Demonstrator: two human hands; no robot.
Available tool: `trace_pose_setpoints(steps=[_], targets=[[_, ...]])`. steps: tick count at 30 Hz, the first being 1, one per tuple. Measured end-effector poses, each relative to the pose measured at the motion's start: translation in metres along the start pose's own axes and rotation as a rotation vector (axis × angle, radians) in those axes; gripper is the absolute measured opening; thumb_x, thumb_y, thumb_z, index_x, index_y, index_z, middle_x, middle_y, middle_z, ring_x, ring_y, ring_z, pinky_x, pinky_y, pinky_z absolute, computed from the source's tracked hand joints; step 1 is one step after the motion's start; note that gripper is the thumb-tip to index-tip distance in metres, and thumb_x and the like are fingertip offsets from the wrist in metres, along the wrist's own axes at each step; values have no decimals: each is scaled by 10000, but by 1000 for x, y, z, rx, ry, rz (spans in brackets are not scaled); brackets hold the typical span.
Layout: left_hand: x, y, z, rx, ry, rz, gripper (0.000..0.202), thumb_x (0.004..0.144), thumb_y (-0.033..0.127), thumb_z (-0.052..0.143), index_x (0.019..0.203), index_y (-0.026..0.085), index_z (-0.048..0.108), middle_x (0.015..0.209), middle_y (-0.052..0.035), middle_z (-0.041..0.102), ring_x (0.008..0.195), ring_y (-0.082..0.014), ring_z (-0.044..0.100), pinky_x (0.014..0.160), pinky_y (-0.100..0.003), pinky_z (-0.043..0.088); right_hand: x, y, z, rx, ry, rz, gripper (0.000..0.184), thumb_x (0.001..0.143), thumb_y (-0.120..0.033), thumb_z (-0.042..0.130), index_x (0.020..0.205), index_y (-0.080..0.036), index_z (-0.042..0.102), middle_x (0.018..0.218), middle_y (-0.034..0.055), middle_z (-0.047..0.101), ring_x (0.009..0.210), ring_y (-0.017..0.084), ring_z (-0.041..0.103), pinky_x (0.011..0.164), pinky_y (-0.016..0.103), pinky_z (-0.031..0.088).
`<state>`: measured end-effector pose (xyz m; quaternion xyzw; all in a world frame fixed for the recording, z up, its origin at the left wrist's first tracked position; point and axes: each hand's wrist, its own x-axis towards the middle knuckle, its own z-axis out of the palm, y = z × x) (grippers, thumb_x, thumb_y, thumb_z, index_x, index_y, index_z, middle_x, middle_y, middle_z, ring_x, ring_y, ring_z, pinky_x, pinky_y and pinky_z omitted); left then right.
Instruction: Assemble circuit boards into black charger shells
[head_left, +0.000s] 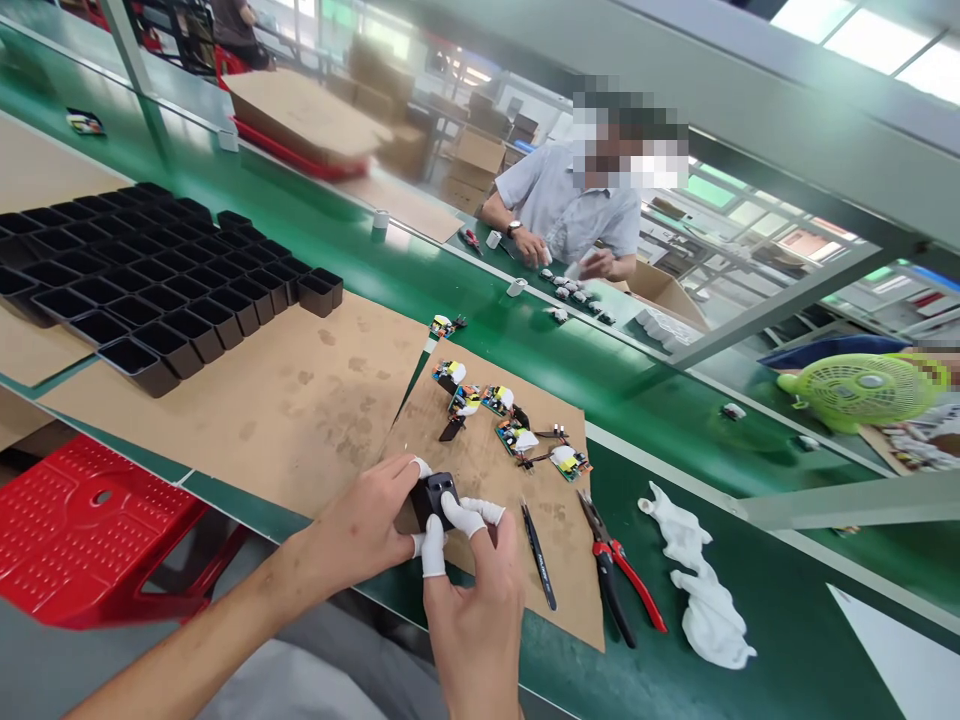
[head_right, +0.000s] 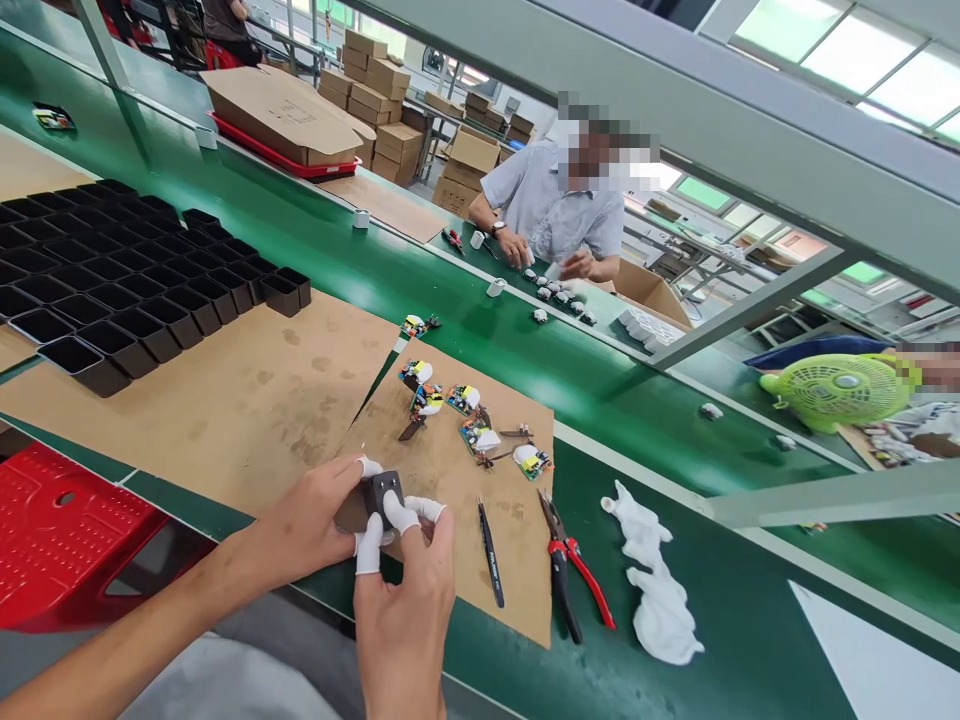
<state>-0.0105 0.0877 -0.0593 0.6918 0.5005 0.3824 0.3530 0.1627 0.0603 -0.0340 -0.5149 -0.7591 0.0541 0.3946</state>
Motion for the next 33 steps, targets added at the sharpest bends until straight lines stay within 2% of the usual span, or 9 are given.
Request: trace_pose_setpoints(steps=[2,6,9,11,14,16,21,24,33], targets=[[0,0,0,0,-1,-5,337,775,22,694,1002,238,569,1064,-41,699,960,-256,665,824,-357,503,0,2,2,-3,-20,-53,185,1102,-194,624,1183,-238,785,1106,103,690,936,231,791,730,326,687],[0,0,0,5,5,-4,338,777,38,712,1002,242,563,1065,-34,702,976,-258,679,844,-352,518,-2,12,6,-63,-3,-198,205,1151,-161,587,1208,-232,771,1230,141,759,1117,261,826,871,362,721],[0,1,0,18,20,-11,341,753,23,681,972,249,550,1024,-19,701,930,-246,682,813,-335,508,-4,19,8,-156,18,-312,173,1149,-144,603,1154,-211,763,1158,150,797,1045,286,849,836,398,729],[-1,1,0,31,32,-18,344,733,21,674,957,250,550,993,-12,702,894,-243,681,789,-329,498,-4,23,7,-173,18,-372,194,1150,-129,591,1212,-191,764,1080,144,811,982,297,856,799,414,732],[-2,2,1,53,48,-29,331,725,48,705,947,250,564,967,-12,714,868,-250,691,771,-330,494,-3,27,7,-152,38,-428,255,1136,-93,604,1337,-145,752,1102,170,829,1070,318,865,860,421,745],[-2,2,2,64,55,-31,321,727,69,724,949,250,580,964,-16,729,866,-256,704,767,-330,498,-3,29,7,-99,68,-420,244,1121,-86,643,1324,-149,763,1134,174,834,1105,306,867,891,394,750],[-2,4,6,87,85,-32,275,762,136,763,949,249,597,974,-33,753,879,-264,725,764,-333,502,0,23,5,101,83,-239,231,1095,-92,682,1260,-201,800,1202,148,820,1102,251,867,903,339,757],[-3,4,8,104,98,-26,284,739,114,750,917,252,578,957,-30,745,857,-255,712,753,-330,491,-1,19,3,140,91,-194,238,1078,-99,699,1242,-219,823,1188,135,795,1085,246,863,871,334,762],[-4,3,9,137,98,-13,307,700,64,686,890,258,543,950,-33,748,850,-251,710,744,-326,496,-16,25,8,-28,48,-238,309,1119,-109,642,1343,-250,801,1225,151,773,1126,274,848,906,402,766]])
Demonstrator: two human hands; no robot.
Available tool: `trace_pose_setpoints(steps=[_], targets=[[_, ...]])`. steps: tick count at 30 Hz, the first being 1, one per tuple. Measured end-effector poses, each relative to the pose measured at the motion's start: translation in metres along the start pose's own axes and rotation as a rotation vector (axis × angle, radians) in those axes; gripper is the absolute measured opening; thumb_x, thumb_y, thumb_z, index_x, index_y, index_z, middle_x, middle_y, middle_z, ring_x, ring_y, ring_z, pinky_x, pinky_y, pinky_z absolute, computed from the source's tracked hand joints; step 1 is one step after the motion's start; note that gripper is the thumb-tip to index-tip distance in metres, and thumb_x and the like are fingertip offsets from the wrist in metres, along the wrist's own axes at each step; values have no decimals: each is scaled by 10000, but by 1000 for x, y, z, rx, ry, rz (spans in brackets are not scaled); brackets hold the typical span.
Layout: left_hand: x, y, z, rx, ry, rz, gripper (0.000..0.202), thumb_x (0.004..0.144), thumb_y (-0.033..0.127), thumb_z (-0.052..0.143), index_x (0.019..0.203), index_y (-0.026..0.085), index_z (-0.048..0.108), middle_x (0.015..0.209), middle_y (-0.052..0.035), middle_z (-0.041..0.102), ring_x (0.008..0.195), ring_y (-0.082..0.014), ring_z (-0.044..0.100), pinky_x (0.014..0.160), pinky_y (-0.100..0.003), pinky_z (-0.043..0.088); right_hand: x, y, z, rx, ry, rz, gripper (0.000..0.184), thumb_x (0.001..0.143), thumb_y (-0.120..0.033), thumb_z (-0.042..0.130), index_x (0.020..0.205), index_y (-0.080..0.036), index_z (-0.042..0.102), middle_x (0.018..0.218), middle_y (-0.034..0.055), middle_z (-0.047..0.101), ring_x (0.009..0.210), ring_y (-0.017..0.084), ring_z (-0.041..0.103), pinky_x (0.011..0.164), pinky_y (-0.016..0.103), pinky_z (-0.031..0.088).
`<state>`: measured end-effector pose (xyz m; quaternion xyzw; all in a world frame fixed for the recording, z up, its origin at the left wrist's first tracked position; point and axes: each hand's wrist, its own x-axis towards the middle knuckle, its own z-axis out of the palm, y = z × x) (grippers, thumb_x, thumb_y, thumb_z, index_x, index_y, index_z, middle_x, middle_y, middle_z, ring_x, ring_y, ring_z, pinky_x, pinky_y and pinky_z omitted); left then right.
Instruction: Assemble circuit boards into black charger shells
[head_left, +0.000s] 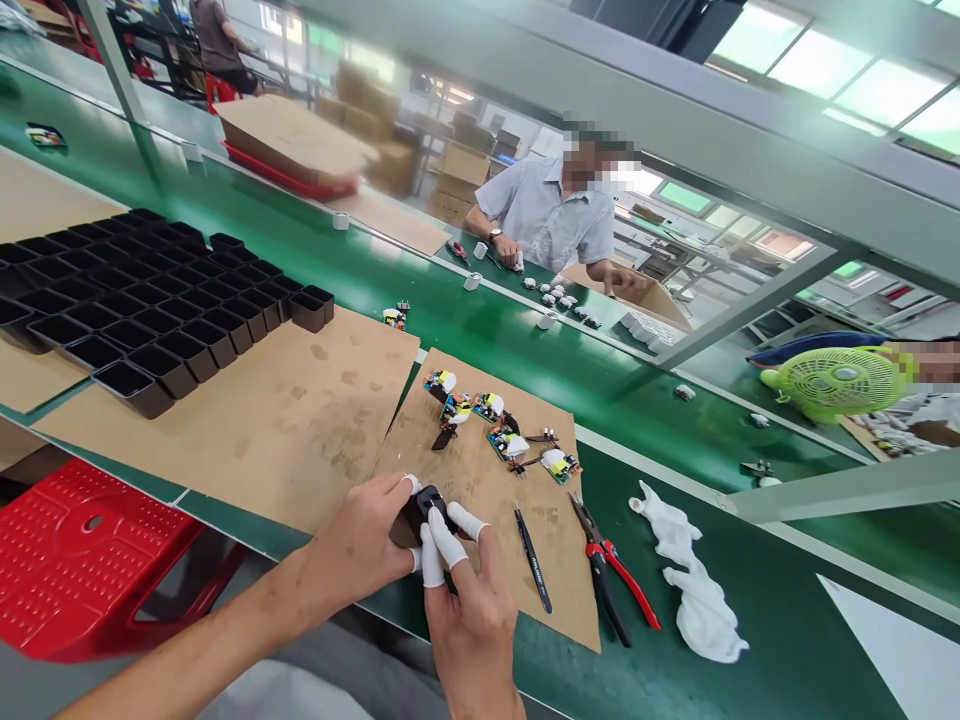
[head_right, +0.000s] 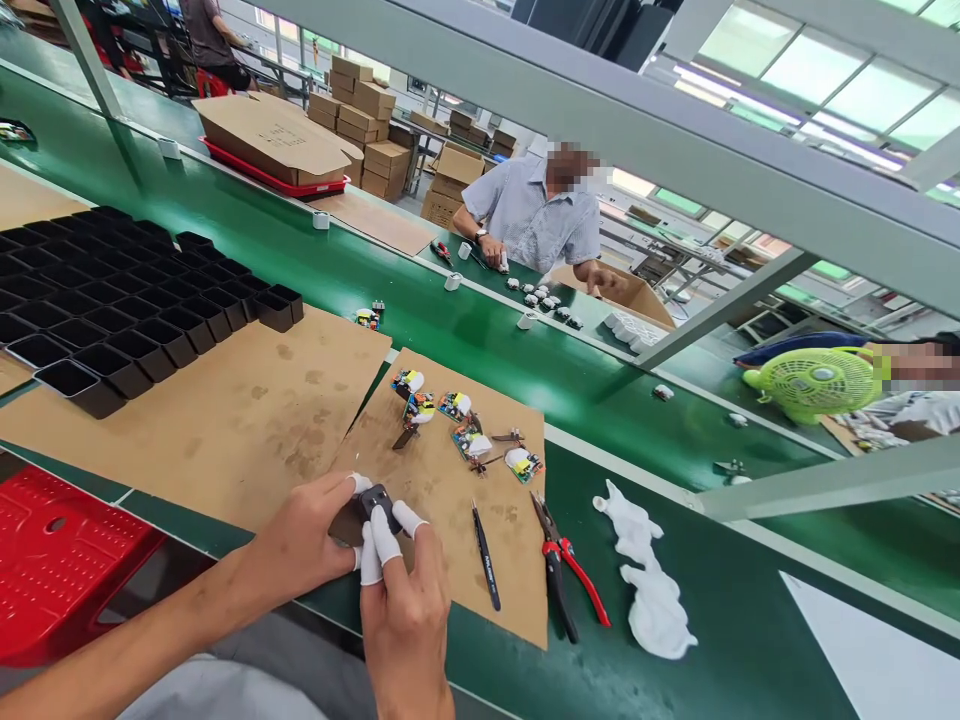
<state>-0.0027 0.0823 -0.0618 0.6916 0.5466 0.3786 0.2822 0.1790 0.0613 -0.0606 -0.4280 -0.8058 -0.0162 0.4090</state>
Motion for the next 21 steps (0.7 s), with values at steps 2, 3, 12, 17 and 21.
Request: trace_pose_setpoints(steps=[2,3,12,17,21], targets=[[1,-1,-1,3,-2,0,286,718,72,680,887,258,543,942,-31,750,842,-245,716,735,-322,500,0,2,1,-38,-22,-44,292,1122,-137,658,1366,-238,784,1227,157,781,1129,290,846,907,421,764],[2,-1,-1,5,-2,0,280,720,77,680,882,258,542,927,-30,746,828,-244,716,723,-321,498,1,3,1,-47,-34,-66,291,1124,-144,661,1379,-230,773,1235,160,785,1131,296,845,908,425,761],[10,17,7,18,24,14,313,688,114,744,909,264,581,949,-34,756,865,-257,724,765,-343,533,12,11,-35,-173,-48,-176,369,1098,-45,599,1402,-195,743,1166,169,776,1032,300,778,804,418,673],[15,19,25,60,7,-21,339,662,69,702,820,269,479,858,-27,719,806,-260,685,694,-338,466,13,19,-30,-156,-71,-190,272,1114,-88,539,1147,-218,775,963,107,775,903,291,746,702,405,627],[13,22,20,56,4,-1,333,671,58,695,833,266,492,855,-33,713,780,-261,677,683,-344,451,14,20,-31,-89,-73,-189,285,1102,-74,552,1232,-205,770,1020,115,779,937,261,788,733,358,670]])
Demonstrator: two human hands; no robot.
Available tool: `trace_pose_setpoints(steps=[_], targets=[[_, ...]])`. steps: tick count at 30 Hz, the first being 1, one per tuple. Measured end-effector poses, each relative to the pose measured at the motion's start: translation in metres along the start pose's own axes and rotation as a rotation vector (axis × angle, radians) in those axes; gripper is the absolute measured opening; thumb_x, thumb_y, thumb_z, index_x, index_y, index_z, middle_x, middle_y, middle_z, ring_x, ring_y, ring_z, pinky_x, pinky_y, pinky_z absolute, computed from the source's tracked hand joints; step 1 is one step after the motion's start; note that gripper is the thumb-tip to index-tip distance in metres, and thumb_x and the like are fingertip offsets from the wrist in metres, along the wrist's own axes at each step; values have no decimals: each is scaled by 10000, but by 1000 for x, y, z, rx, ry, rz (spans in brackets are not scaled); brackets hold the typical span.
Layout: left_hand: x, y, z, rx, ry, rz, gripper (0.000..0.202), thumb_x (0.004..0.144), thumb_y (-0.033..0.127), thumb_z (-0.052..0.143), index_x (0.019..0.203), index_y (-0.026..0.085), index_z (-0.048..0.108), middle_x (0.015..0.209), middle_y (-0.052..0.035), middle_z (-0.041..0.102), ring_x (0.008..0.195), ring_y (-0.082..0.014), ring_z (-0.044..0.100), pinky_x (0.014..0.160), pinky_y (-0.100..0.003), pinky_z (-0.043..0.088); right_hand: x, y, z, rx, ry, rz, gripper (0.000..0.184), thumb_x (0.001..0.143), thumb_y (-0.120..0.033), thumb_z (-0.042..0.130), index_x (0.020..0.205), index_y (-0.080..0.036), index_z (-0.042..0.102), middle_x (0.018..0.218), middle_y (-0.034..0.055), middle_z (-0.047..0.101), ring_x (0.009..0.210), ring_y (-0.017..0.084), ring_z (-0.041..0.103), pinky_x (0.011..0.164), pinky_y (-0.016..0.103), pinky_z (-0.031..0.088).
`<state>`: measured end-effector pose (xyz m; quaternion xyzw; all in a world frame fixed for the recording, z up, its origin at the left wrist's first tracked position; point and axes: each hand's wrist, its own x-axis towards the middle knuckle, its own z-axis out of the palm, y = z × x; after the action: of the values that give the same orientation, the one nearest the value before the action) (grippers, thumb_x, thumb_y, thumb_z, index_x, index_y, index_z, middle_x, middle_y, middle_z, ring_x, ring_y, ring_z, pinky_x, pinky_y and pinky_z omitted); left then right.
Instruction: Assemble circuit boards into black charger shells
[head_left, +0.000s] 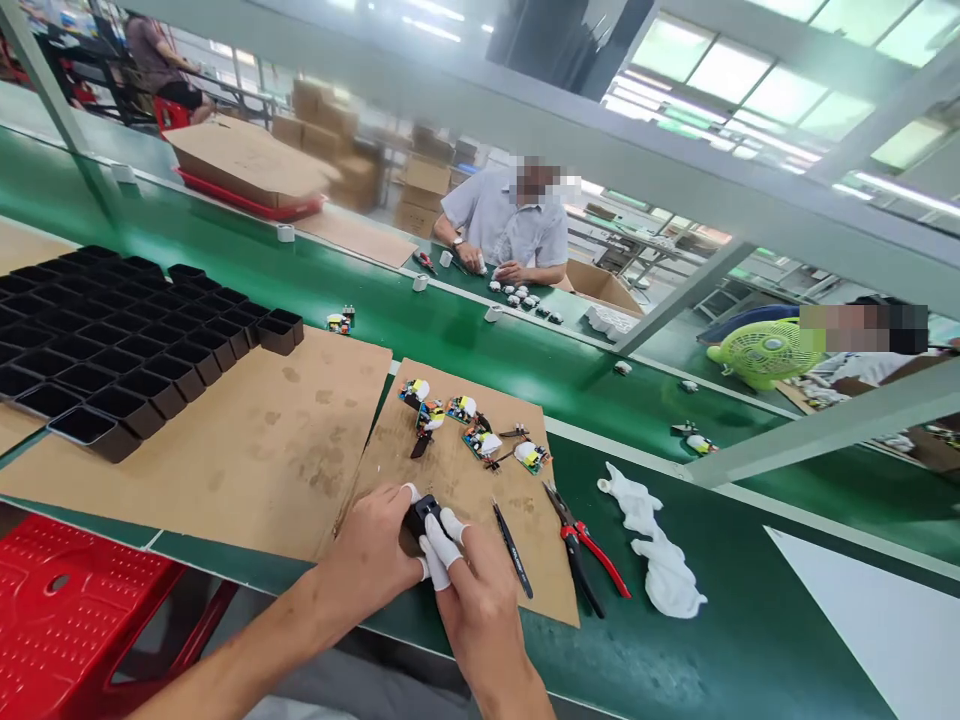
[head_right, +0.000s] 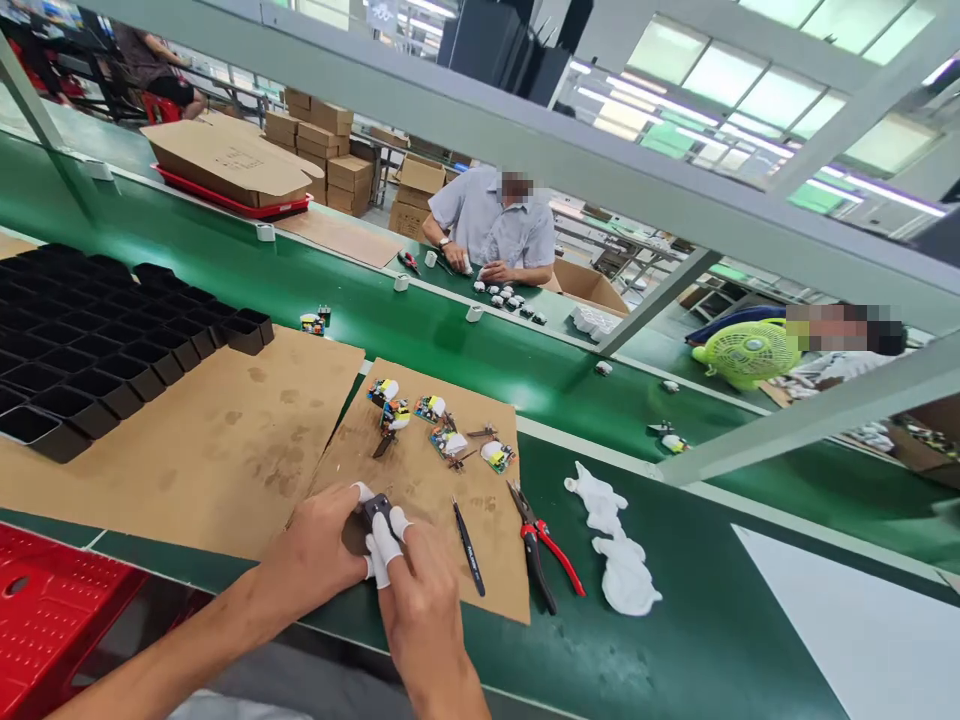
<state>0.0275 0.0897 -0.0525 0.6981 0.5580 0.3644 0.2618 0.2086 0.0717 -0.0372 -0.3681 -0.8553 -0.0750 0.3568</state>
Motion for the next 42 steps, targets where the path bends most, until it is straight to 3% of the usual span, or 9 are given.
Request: trace_pose_setpoints(steps=[6,11,15,22,27,31,36,39,42], targets=[[-4,13,-16,-63,7,69,351,700,83,722,993,243,615,1000,-60,751,967,-294,716,837,-384,541,0,-4,-16,66,27,5,475,1022,49,599,1399,-205,737,1166,158,792,1130,309,796,872,424,701],[-1,2,-7,-62,-63,18,291,706,63,716,902,242,596,949,-56,752,896,-290,705,766,-376,511,-8,3,0,178,-47,67,366,1111,-52,557,1368,-208,766,1008,101,793,915,246,824,748,353,721],[-3,0,-7,-68,-61,36,323,683,37,706,899,244,585,932,-36,740,872,-268,690,757,-358,503,-11,4,3,195,-58,77,352,1122,-91,589,1398,-211,770,1133,138,818,1074,272,855,850,379,749],[-5,14,-20,-107,-65,104,335,713,49,726,960,246,616,1002,-53,731,944,-283,656,828,-396,517,-10,-3,-14,160,-19,65,624,1069,3,588,1628,-269,644,1265,155,831,1189,307,833,930,437,738],[-3,1,-6,-104,-94,61,364,643,-35,684,846,239,555,932,-40,692,902,-268,619,784,-380,477,-18,-1,2,201,-54,124,412,1129,-129,602,1498,-247,742,1094,117,837,962,274,843,781,402,739],[-5,-9,1,-99,-94,30,398,600,-50,694,865,228,589,960,-48,690,930,-283,623,792,-385,491,-25,-1,9,210,-33,157,354,1132,-147,634,1456,-216,760,1192,144,841,1086,289,853,863,418,753],[-9,-12,2,-161,-80,12,514,684,50,856,1139,219,687,1095,-59,726,1048,-298,684,912,-434,590,-27,-4,7,218,67,213,439,1115,-104,669,1527,-250,709,1309,136,832,1206,268,846,969,401,751],[-13,-14,-1,-214,-46,-25,761,734,229,979,1403,210,616,1214,-83,728,1109,-296,725,989,-461,628,-27,-4,4,197,166,286,502,1080,-62,711,1540,-263,699,1337,137,816,1234,268,832,1002,423,747],[-18,-17,-4,-253,19,-58,843,758,253,972,1492,236,557,1283,-84,725,1175,-297,741,1071,-484,625,-29,-1,2,166,150,326,544,1074,-43,703,1569,-266,692,1415,153,795,1309,290,809,1051,453,735]])
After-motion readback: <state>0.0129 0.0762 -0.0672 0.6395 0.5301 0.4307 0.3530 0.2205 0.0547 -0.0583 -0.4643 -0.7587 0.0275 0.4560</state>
